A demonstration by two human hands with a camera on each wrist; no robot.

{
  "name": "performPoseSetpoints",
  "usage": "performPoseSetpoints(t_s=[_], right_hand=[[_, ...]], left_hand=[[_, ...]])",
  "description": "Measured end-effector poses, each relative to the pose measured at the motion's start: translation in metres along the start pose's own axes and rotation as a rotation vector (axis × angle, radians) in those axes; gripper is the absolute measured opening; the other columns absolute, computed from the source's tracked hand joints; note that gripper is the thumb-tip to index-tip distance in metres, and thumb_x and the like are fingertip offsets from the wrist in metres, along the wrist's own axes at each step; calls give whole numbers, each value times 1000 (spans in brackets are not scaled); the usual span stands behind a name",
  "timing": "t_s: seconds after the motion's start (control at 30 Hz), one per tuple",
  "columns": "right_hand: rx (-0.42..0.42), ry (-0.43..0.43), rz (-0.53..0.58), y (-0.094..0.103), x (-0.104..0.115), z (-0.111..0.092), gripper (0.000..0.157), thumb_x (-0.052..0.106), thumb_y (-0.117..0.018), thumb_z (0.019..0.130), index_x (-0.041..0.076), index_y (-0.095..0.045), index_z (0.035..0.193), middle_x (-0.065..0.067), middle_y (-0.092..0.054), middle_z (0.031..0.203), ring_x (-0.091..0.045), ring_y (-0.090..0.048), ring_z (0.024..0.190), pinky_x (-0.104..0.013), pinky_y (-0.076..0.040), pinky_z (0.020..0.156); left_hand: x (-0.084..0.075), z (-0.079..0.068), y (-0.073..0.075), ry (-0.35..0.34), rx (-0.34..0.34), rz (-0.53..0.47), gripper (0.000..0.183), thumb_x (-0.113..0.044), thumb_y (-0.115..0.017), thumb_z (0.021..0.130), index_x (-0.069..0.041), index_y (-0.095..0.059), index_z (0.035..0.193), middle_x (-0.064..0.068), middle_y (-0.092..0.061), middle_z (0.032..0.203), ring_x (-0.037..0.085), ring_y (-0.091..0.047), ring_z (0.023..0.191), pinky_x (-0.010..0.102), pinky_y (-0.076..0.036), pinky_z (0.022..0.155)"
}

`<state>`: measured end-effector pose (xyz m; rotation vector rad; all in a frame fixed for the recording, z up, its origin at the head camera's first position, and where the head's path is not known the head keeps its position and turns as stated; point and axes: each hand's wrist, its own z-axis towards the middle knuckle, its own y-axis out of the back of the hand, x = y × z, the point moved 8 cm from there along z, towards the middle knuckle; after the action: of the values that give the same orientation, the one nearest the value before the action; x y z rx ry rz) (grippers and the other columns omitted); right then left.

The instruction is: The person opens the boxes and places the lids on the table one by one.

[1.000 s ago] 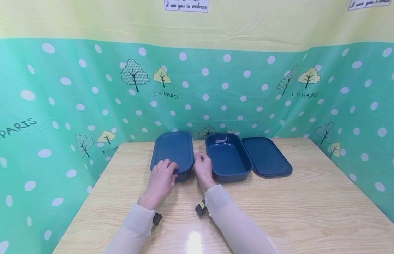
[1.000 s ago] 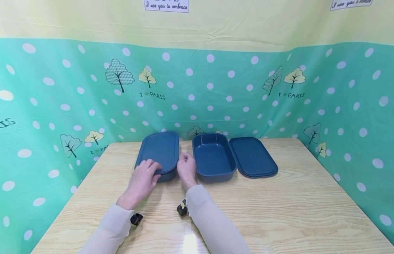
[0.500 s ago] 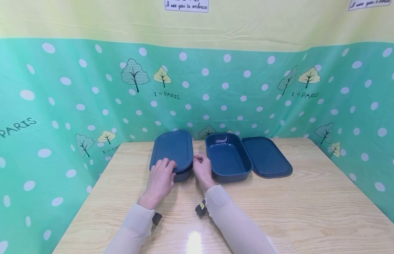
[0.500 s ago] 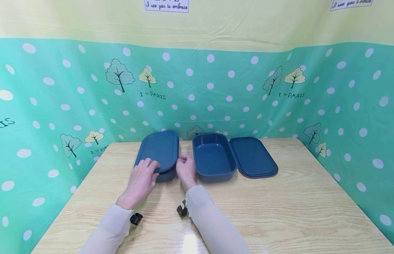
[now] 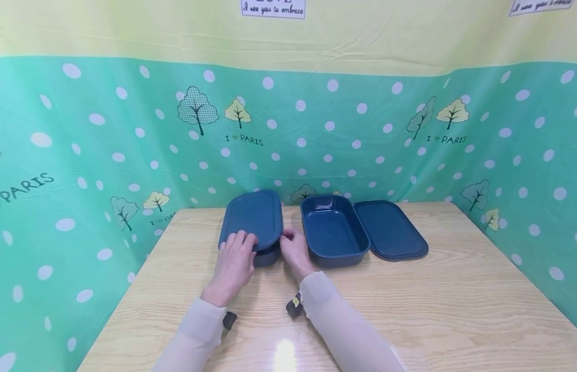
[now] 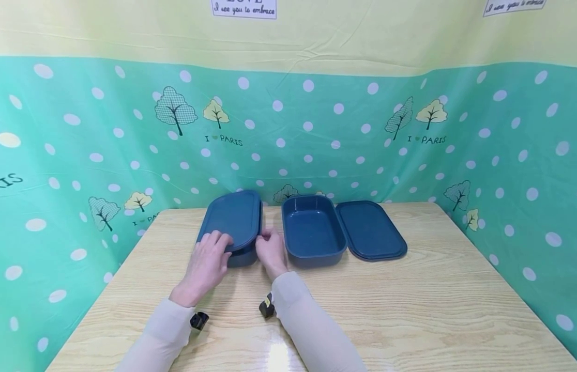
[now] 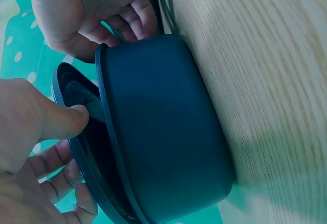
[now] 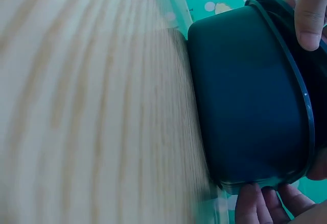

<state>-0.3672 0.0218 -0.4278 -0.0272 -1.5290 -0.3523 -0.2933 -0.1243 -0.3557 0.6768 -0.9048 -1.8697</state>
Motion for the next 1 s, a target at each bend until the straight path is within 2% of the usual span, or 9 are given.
performPoseSetpoints(t_s=[0.37, 0.73, 1.0], right_hand=[[30, -15, -18, -2, 1, 0, 20, 11, -54, 83, 1, -60, 99, -9, -58, 95, -21, -53, 92, -35, -44, 82], [47, -41, -26, -2, -2, 0, 23, 13, -54, 84, 1, -60, 103, -8, -57, 98, -21, -52, 94, -36, -43, 84], [48, -55, -33, -2, -3, -1, 21, 14, -54, 85, 4, -60, 103, -7, -57, 99, -21, -52, 95, -35, -43, 84]], left_hand=[[0, 1, 3, 11, -23, -26, 31, -6, -68, 75, -16, -57, 102, 2, -49, 92, 25, -45, 84, 35, -35, 63], [2, 1, 7, 38, -28, -50, 31, -4, -67, 76, -16, -55, 103, 3, -49, 92, 25, -45, 84, 33, -34, 61], [3, 3, 13, 37, -77, -68, 34, -1, -67, 73, -14, -55, 103, 4, -50, 92, 27, -45, 84, 34, -35, 60]])
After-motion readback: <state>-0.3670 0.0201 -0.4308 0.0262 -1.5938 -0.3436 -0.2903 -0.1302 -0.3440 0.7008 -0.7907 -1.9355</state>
